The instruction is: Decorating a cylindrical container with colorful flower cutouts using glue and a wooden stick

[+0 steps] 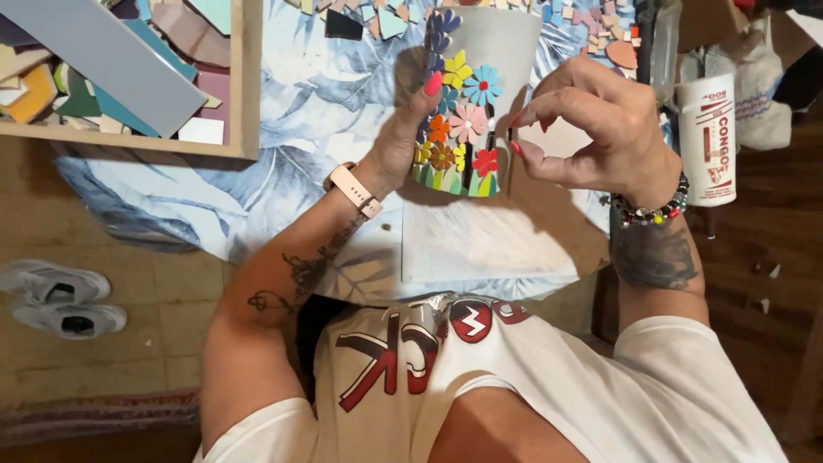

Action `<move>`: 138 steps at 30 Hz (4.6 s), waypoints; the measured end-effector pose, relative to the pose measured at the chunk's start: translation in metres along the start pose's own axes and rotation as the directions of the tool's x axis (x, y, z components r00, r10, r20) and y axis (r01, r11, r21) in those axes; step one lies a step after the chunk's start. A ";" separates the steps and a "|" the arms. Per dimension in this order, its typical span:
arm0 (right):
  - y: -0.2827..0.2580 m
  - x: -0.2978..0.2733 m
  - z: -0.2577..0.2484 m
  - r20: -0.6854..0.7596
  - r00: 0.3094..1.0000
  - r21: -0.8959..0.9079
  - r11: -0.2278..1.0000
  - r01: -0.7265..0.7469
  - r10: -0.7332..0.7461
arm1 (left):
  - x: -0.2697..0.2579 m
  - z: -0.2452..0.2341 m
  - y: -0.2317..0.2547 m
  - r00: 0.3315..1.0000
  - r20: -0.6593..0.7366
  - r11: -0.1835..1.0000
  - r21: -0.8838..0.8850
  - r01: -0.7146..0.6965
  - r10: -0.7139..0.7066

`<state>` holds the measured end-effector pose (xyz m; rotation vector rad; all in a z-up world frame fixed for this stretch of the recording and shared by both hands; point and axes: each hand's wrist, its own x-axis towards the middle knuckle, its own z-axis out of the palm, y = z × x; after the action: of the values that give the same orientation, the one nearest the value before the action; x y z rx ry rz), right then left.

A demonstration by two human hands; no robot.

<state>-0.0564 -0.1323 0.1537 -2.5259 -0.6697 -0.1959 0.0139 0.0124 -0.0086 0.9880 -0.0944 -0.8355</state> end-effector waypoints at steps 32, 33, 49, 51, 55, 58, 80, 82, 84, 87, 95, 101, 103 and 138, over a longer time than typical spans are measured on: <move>0.007 0.012 0.008 0.067 0.997 -0.017 0.999 0.027 -0.026 | -0.007 -0.002 0.009 0.991 0.127 0.991 -0.116 0.061 -0.046; 0.006 0.013 0.008 0.066 0.997 -0.014 0.999 0.029 -0.028 | -0.010 0.000 0.014 0.982 0.184 0.973 -0.213 0.089 -0.050; 0.006 0.013 0.010 0.037 0.997 0.013 0.998 0.060 -0.061 | -0.003 -0.004 0.003 0.998 0.063 0.999 -0.037 0.019 -0.017; 0.006 0.013 0.011 -0.018 0.992 -0.003 0.992 0.126 -0.126 | -0.008 -0.001 0.013 0.996 0.064 0.996 -0.063 0.068 -0.064; 0.027 -0.013 0.025 -0.076 0.985 -0.029 0.988 0.154 -0.156 | -0.007 -0.001 0.013 0.996 0.085 0.995 -0.088 0.041 -0.033; 0.018 -0.014 0.029 -0.120 0.973 -0.070 0.980 0.188 -0.195 | -0.006 -0.003 0.010 0.996 0.075 0.998 -0.034 0.044 -0.041; 0.016 -0.013 0.034 -0.151 0.968 -0.132 0.974 0.183 -0.203 | -0.011 0.000 0.019 0.982 0.176 0.981 -0.166 0.103 -0.073; 0.015 -0.012 0.033 -0.147 0.969 -0.124 0.975 0.183 -0.201 | -0.011 0.001 0.020 0.974 0.207 0.968 -0.209 0.138 -0.095; 0.016 -0.012 0.033 -0.147 0.966 -0.125 0.973 0.193 -0.211 | -0.009 -0.001 0.015 0.978 0.197 0.972 -0.206 0.115 -0.074; 0.016 -0.014 0.033 -0.143 0.968 -0.151 0.971 0.183 -0.205 | -0.011 0.000 0.019 0.980 0.186 0.974 -0.198 0.114 -0.077; 0.012 -0.018 0.031 -0.118 0.977 -0.170 0.973 0.158 -0.180 | -0.013 0.002 0.021 0.977 0.194 0.969 -0.210 0.131 -0.090; 0.009 -0.015 0.030 -0.098 0.973 -0.209 0.961 0.183 -0.207 | -0.005 -0.004 0.005 0.990 0.141 0.995 -0.098 0.003 0.011; 0.010 -0.016 0.031 -0.097 0.976 -0.202 0.964 0.170 -0.193 | -0.006 -0.004 0.006 0.989 0.124 0.996 -0.053 -0.069 0.075; 0.026 -0.075 0.064 -0.039 0.568 -0.177 0.554 -0.813 0.822 | -0.011 0.013 0.001 0.955 0.297 0.955 -0.281 0.092 -0.005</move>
<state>-0.1085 -0.1506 0.0676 -2.7218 0.6086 0.1611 0.0015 0.0108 0.0027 0.5846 -0.1955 -1.0067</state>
